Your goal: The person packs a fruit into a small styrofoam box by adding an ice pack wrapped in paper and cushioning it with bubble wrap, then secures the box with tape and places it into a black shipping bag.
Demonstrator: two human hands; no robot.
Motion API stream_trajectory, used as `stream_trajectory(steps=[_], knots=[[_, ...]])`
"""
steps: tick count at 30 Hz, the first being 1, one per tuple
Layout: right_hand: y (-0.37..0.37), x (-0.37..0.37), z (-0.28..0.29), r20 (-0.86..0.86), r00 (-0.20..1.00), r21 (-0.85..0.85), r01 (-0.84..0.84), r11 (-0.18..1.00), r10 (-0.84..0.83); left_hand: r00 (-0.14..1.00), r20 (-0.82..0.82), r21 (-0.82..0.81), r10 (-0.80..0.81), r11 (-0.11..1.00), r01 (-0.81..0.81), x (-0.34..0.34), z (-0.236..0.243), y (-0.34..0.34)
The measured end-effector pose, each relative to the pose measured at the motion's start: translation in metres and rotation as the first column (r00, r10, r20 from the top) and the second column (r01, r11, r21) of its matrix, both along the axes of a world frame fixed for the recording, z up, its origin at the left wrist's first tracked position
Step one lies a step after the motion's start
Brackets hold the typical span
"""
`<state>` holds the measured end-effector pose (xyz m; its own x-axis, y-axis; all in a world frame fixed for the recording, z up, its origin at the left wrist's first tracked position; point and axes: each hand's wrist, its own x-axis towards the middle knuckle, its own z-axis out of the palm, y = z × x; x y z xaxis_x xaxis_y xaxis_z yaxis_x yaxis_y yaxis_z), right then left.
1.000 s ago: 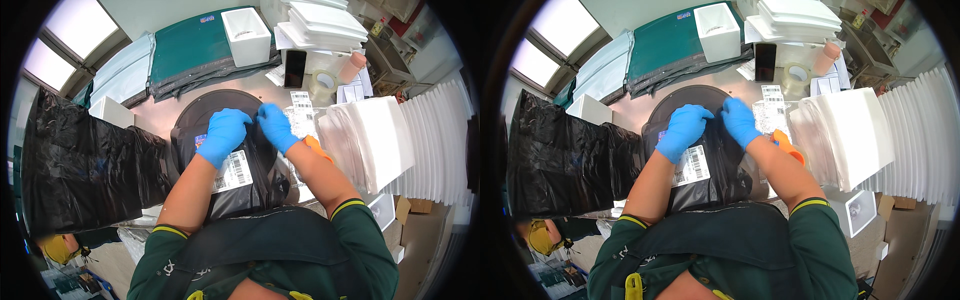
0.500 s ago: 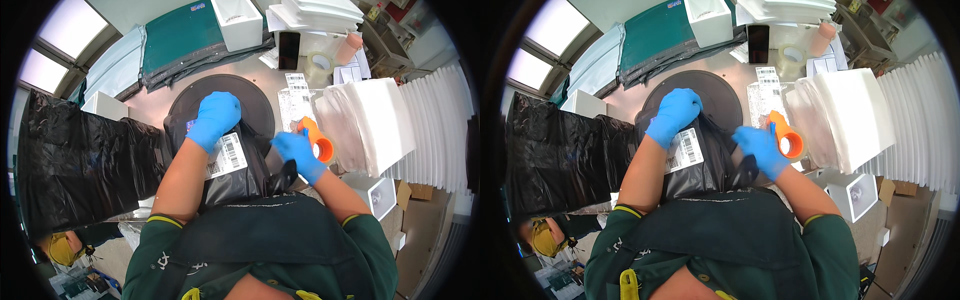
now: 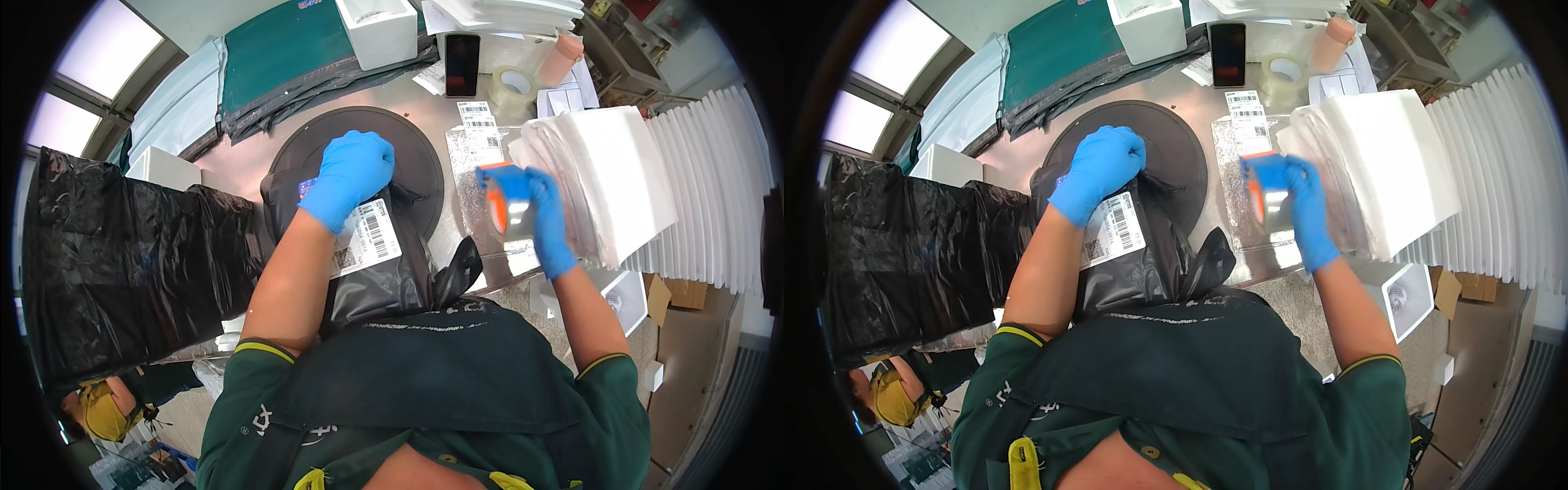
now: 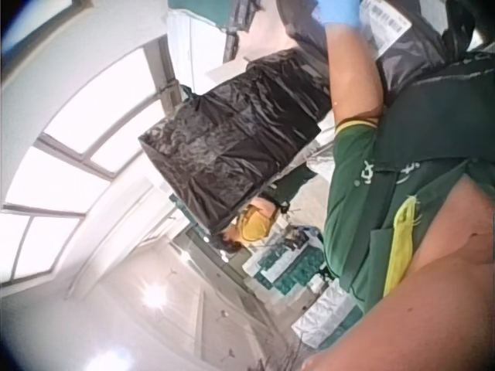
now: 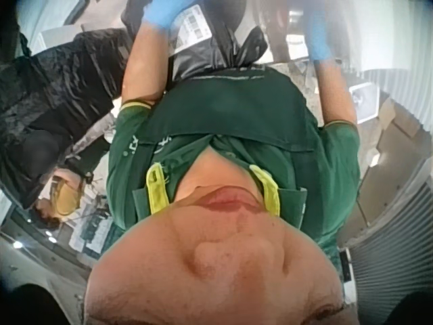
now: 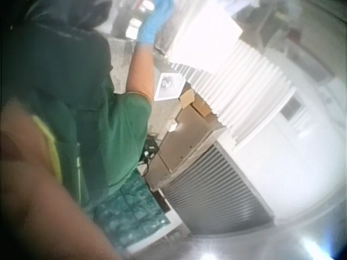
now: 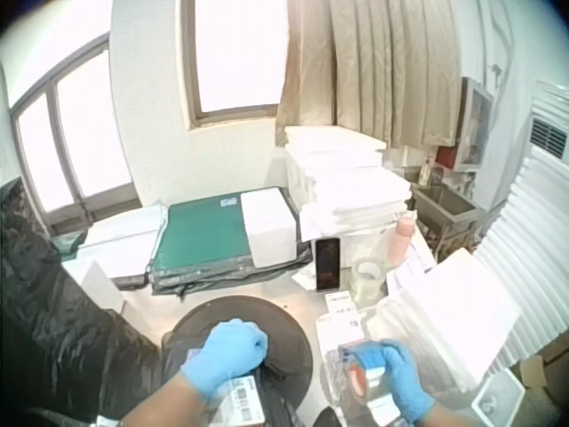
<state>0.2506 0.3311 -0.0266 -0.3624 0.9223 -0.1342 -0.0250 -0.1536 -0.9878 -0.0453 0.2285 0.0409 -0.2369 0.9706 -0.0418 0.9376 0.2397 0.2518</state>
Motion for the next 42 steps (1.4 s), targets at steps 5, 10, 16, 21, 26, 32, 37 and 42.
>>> stream_trajectory(steps=[5,10,16,21,26,32,37,42], knots=[[0.0,-0.062,-0.024,0.007,0.954,0.015,-0.299,0.954,0.299,0.995,0.062,0.094,0.08,0.992,-0.086,-0.003,-0.007,0.006],[-0.045,-0.062,-0.059,-0.487,0.845,-0.651,-0.52,0.553,0.221,0.984,0.113,0.097,0.136,0.984,-0.147,-0.01,-0.004,-0.002],[-0.044,0.081,0.03,0.181,0.884,-0.201,-0.396,0.896,0.431,0.979,0.127,0.017,0.159,0.987,-0.162,-0.013,-0.002,0.001],[-0.059,0.13,0.055,-0.158,0.987,-0.629,-0.108,0.77,0.009,0.997,0.029,0.425,-0.067,0.904,0.048,0.01,0.004,-0.003],[-0.064,0.141,0.006,-0.227,0.97,-0.664,-0.087,0.743,-0.089,0.793,0.175,-0.2,-0.583,0.768,0.609,0.155,0.053,-0.045],[-0.08,0.137,0.001,-0.318,0.947,-0.626,-0.169,0.761,-0.051,0.94,-0.153,-0.156,-0.306,0.946,0.283,0.095,0.015,-0.021],[-0.1,0.071,0.007,-0.529,0.844,-0.523,-0.403,0.751,0.085,0.941,-0.264,-0.124,-0.21,0.975,0.182,0.043,0.033,0.015],[-0.08,0.061,0.028,-0.711,0.698,-0.512,-0.595,0.619,0.083,0.754,-0.031,0.275,-0.656,0.72,0.638,0.091,0.059,-0.011]])
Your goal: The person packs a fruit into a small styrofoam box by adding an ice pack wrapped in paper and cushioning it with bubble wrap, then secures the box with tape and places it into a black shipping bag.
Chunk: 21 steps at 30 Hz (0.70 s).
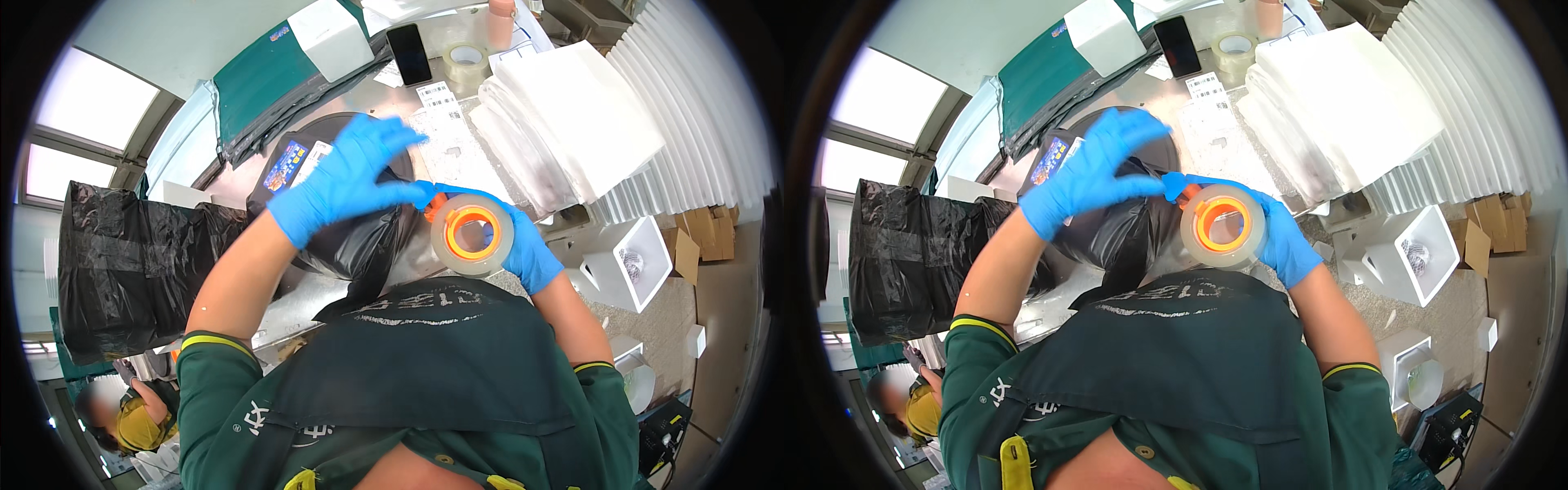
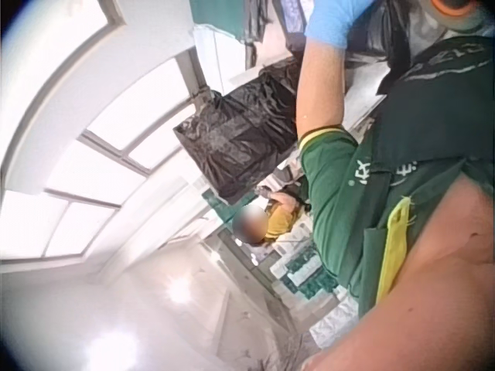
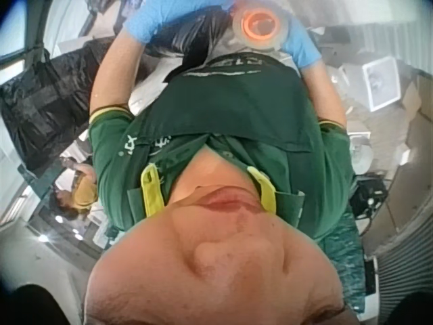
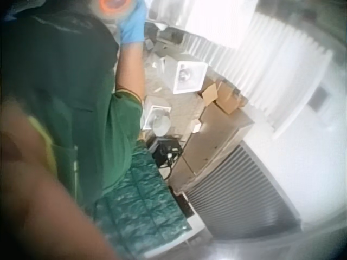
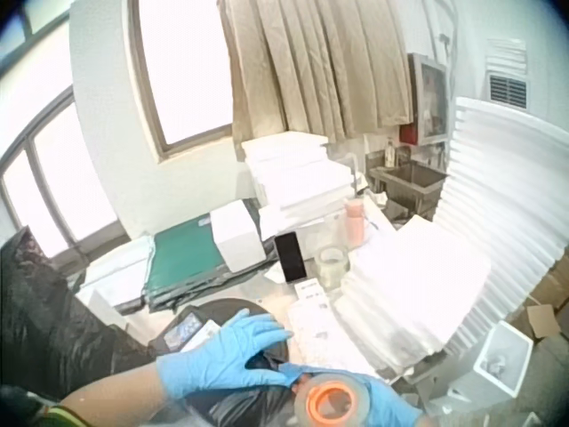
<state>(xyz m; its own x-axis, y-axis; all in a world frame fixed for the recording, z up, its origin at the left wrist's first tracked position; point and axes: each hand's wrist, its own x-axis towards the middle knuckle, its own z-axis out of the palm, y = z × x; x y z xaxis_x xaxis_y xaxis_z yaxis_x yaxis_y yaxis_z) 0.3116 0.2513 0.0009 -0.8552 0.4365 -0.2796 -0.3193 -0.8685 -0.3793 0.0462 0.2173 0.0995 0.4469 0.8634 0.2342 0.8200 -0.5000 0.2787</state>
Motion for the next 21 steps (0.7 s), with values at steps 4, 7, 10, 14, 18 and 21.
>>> stream_trajectory(steps=[4,7,10,14,18,21], knots=[[-0.005,0.008,-0.021,0.118,0.975,-0.095,0.197,0.976,-0.186,0.927,-0.329,-0.296,0.179,0.913,-0.281,0.006,-0.033,0.004],[-0.019,0.029,-0.014,0.339,0.866,-0.184,0.445,0.877,-0.368,0.938,-0.137,-0.115,0.319,0.935,-0.335,0.004,-0.055,0.028],[-0.027,0.08,-0.003,0.568,0.762,0.102,0.31,0.945,-0.311,0.829,-0.095,-0.132,0.55,0.819,-0.559,-0.003,-0.055,0.07],[-0.035,0.081,0.016,0.531,0.823,0.429,-0.056,0.901,-0.202,0.657,-0.096,-0.021,0.748,0.658,-0.753,-0.027,-0.069,0.119],[-0.029,-0.002,-0.009,0.364,0.908,0.311,0.09,0.946,-0.207,0.725,0.149,-0.125,0.672,0.74,-0.661,-0.069,-0.06,0.128],[-0.026,-0.054,-0.025,0.284,0.933,0.023,0.222,0.975,-0.219,0.74,0.057,-0.091,0.67,0.742,-0.665,-0.16,-0.058,0.08]])
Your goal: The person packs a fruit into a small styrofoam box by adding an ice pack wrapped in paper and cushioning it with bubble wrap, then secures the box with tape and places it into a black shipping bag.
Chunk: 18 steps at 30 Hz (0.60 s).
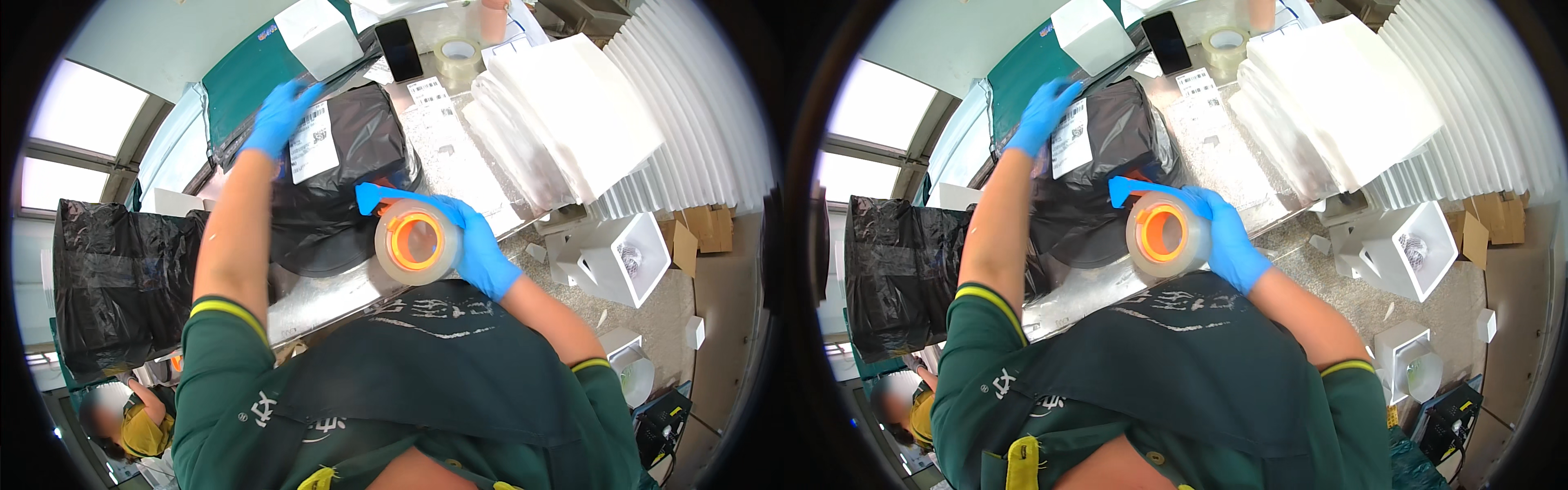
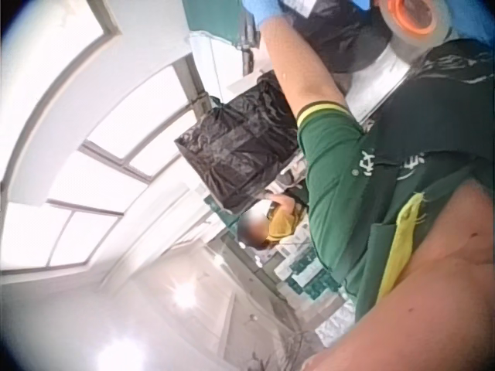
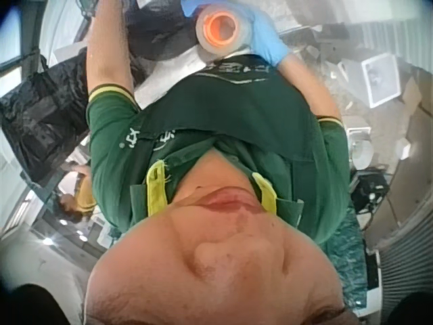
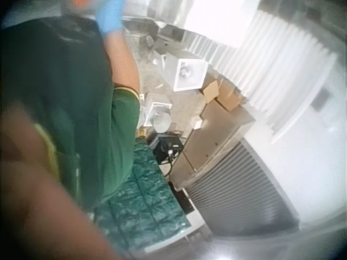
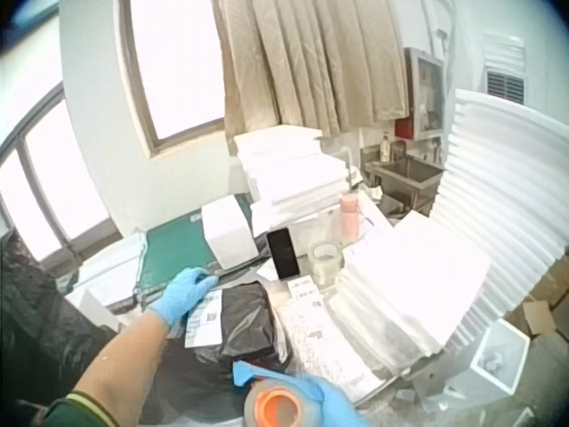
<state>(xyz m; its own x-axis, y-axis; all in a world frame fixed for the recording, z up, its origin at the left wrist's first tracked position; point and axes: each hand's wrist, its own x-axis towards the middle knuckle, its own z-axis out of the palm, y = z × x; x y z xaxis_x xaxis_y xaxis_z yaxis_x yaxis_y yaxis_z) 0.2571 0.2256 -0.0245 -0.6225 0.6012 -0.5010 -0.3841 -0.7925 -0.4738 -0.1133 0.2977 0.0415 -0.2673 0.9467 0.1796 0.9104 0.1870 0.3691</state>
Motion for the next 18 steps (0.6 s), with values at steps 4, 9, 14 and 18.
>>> stream_trajectory(steps=[4,9,14,18], knots=[[0.006,-0.03,-0.009,0.008,0.997,0.081,0.077,0.994,-0.078,0.961,-0.023,0.001,0.277,0.961,-0.277,-0.032,-0.026,-0.102],[0.032,-0.092,-0.024,-0.045,0.989,0.121,0.146,0.982,-0.141,0.942,-0.305,0.204,0.139,0.976,-0.078,0.042,-0.015,-0.154],[0.071,-0.137,-0.025,-0.129,0.991,0.141,0.06,0.988,-0.042,0.76,-0.253,-0.268,-0.598,0.799,0.539,0.072,0.032,-0.173],[0.059,-0.111,-0.033,-0.168,0.986,0.231,0.054,0.971,-0.015,0.802,-0.272,-0.274,-0.532,0.842,0.465,0.06,0.022,-0.153]])
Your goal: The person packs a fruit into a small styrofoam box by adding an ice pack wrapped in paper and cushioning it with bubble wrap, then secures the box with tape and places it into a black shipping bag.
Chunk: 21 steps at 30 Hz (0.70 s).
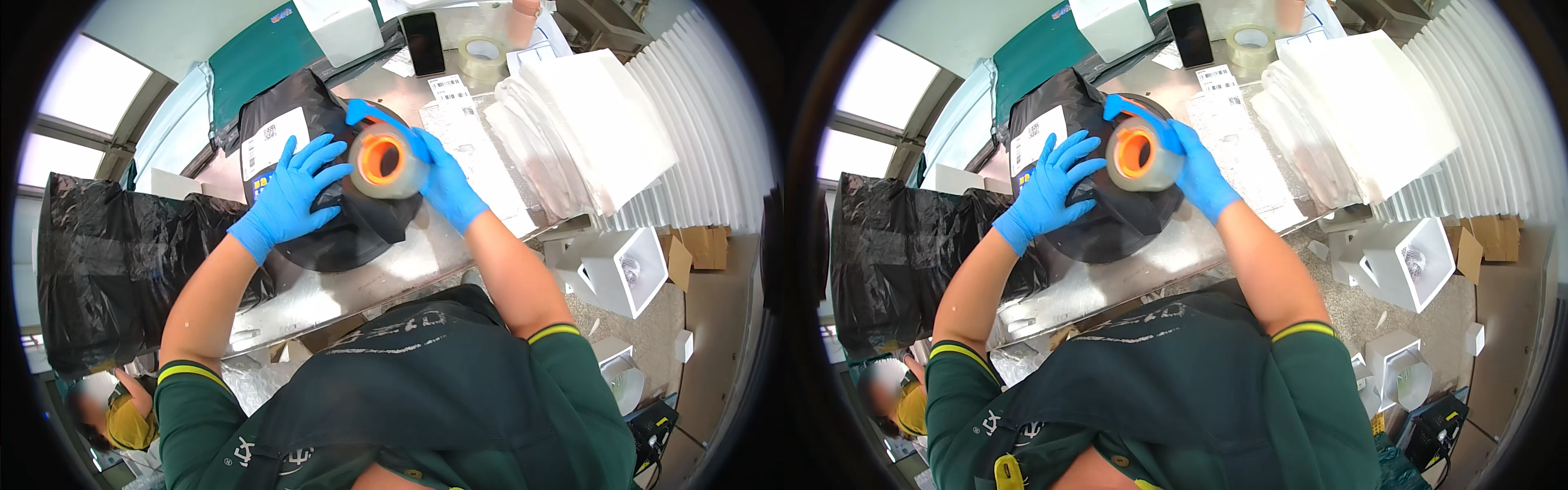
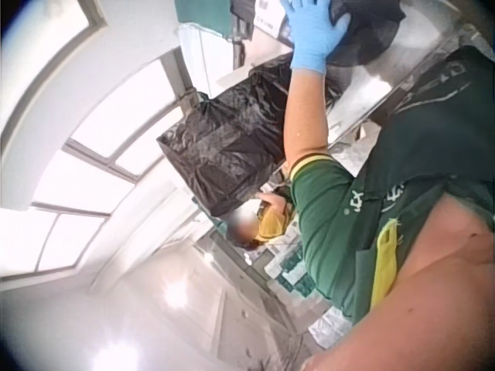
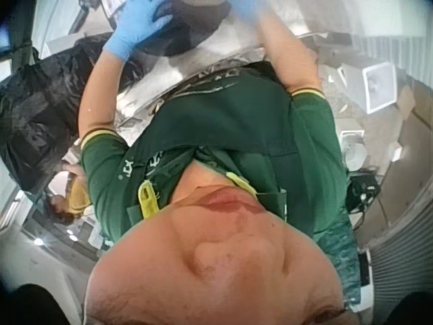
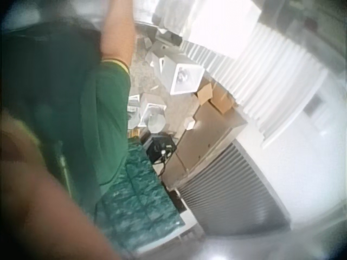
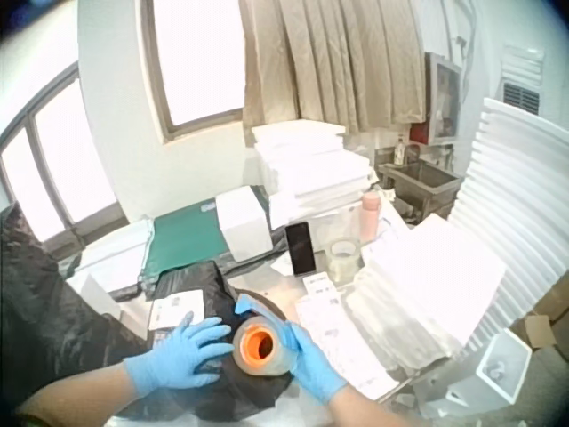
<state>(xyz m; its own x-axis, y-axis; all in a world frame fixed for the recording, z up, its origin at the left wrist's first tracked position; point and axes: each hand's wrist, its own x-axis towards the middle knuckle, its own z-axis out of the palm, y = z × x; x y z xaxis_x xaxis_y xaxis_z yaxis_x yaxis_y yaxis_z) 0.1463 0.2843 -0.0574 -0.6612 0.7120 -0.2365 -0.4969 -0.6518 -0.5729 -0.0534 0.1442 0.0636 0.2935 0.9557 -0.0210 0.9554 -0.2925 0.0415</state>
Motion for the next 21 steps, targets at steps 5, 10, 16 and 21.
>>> stream_trajectory(steps=[5,10,16,21], knots=[[-0.029,0.094,-0.022,0.166,0.974,0.222,-0.188,0.957,0.153,0.959,0.086,0.166,0.27,0.945,-0.281,0.028,-0.02,0.034],[-0.04,0.069,-0.017,0.166,0.976,0.024,-0.15,0.988,0.144,0.771,0.567,0.262,0.289,0.825,-0.501,0.036,-0.035,0.082],[0.005,0.008,-0.025,-0.006,1.0,-0.169,0.008,0.986,-0.009,0.998,-0.024,0.102,-0.056,0.993,0.059,-0.009,0.007,0.072],[-0.003,0.041,-0.053,-0.046,0.99,-0.212,-0.14,0.967,0.134,0.884,0.014,0.231,0.467,0.859,-0.457,-0.014,-0.033,0.099]])
